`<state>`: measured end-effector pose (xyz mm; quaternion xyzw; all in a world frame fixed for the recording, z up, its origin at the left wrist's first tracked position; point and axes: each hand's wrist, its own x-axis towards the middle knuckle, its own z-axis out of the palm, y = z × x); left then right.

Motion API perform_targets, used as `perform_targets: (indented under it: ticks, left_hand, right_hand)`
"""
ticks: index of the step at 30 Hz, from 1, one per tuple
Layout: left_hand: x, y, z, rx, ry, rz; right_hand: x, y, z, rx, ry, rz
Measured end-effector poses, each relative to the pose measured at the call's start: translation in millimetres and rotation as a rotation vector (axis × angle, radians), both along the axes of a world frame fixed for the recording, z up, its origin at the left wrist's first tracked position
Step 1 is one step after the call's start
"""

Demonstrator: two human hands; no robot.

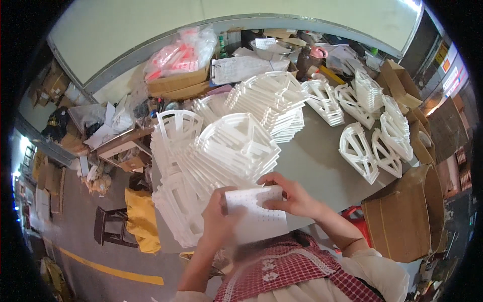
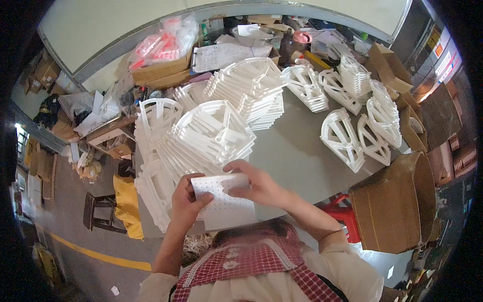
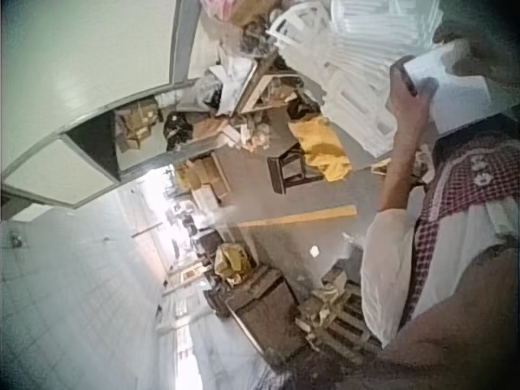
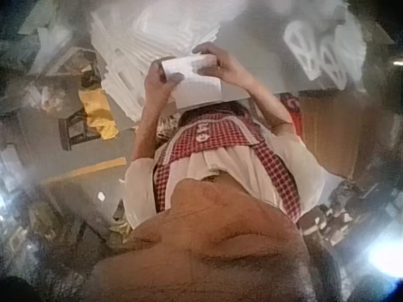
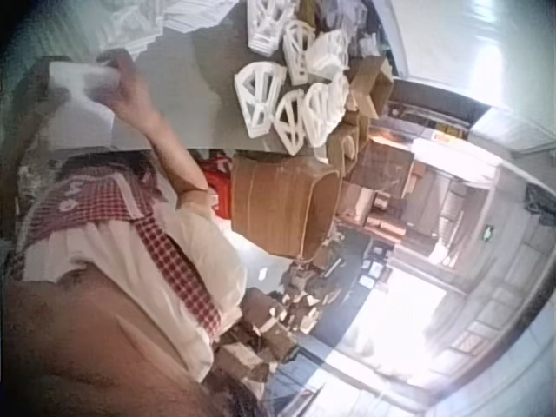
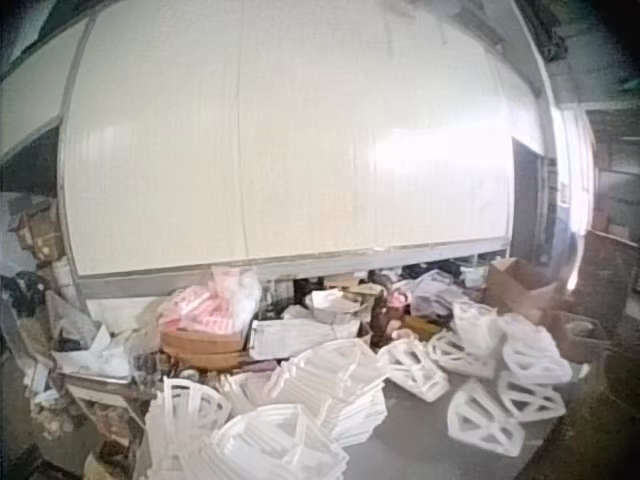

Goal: The person picks up white plastic shelf components from a table, organizes them into stacks, and places the stacks into a large cardboard box on the floor.

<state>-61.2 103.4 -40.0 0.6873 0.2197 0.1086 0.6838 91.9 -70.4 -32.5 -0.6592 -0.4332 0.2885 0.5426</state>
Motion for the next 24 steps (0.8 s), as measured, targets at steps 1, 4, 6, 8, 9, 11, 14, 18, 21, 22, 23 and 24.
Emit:
perform_targets:
  ticks: [1,4,6,8,9,11,14,18,21,22,23,24]
  left_hand:
    - [-3,-1,2,-0.035,0.025,0.035]
    - [3,-5,9,-0.103,0.018,0.128]
    - [4,-11,7,-0.168,0.03,0.145]
    - [3,-17,1,-0.112,0.034,0.155]
    - [5,-22,1,-0.084,0.037,0.161]
    - [14,-35,7,-0.127,0.029,0.19]
    - [27,-57,22,-0.169,-0.054,0.27]
    - [25,-80,19,-0.158,-0.05,0.366]
    - [18,-93,16,-0.062,-0.037,0.411]
    - [15,-95,15,-0.048,-0.011,0.453]
    - [13,-96,15,-0.033,0.015,0.491]
    - [10,-97,16,-0.018,0.042,0.524]
  right_hand:
    - [3,1,-2,-0.028,0.092,0.03]
    - [24,7,4,-0.028,0.198,0.106]
    - [40,6,8,-0.034,0.2,0.148]
    - [54,6,10,-0.051,0.179,0.19]
    - [61,4,10,-0.035,0.192,0.222]
    - [74,-3,7,-0.017,0.218,0.283]
    - [86,-11,9,-0.078,0.108,0.313]
    - [95,-18,8,-0.087,0.099,0.417]
    - [92,-21,-4,-0.068,0.069,0.425]
    - [92,-20,-4,-0.065,0.083,0.445]
    - [90,-21,-5,-0.062,0.097,0.459]
    - [86,-21,-5,-0.055,0.136,0.456]
